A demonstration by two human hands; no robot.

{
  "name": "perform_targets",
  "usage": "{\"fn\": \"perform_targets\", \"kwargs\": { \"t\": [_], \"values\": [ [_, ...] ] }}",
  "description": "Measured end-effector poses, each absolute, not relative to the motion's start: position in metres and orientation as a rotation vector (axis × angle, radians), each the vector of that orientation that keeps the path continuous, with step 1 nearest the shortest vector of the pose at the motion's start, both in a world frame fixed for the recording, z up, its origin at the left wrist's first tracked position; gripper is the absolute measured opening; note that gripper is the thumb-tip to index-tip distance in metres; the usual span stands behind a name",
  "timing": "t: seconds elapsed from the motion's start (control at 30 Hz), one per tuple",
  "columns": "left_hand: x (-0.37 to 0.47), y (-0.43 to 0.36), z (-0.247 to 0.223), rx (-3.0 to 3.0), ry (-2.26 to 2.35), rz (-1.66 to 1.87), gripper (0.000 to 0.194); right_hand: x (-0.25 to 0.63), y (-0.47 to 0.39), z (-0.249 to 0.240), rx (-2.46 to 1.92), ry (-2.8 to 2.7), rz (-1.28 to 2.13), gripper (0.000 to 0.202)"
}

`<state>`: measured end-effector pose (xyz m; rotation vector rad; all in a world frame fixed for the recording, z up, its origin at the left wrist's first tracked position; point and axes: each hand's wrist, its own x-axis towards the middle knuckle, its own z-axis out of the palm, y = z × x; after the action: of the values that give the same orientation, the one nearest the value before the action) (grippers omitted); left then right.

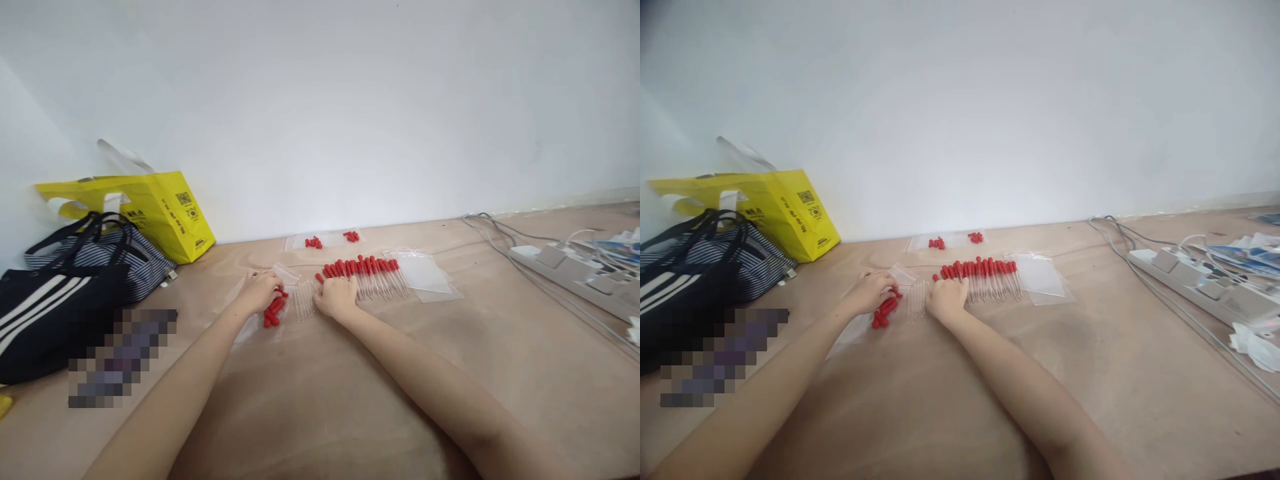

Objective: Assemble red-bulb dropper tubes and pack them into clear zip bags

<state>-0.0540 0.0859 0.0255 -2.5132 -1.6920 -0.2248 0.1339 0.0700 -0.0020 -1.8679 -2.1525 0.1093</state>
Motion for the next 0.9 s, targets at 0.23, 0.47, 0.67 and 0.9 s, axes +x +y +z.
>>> {"fn": "perform_targets", "kwargs": {
  "t": [0.23,0.47,0.67,0.9],
  "values": [
    [-0.032,0.064,0.022,-2.471,-1.656,-0.541,0.009,0.139,0.065,-0.003,-1.817,-2.191,0.014,0.024],
    [0.004,0.005,-0.01,-2.617,-1.57,-0.844,0.011,0.205,0.037,-0.015,-1.343,-2.142,0.076,0.019],
    [0.019,-0.006,-0.013,-2.698,-1.523,-0.797,0.017,0.252,0.014,-0.034,-0.952,-2.24,0.206,0.027],
    [0.02,-0.007,-0.012,-2.653,-1.547,-0.813,0.015,0.233,0.006,-0.029,-0.944,-2.264,0.323,0.024]
  ]
}}
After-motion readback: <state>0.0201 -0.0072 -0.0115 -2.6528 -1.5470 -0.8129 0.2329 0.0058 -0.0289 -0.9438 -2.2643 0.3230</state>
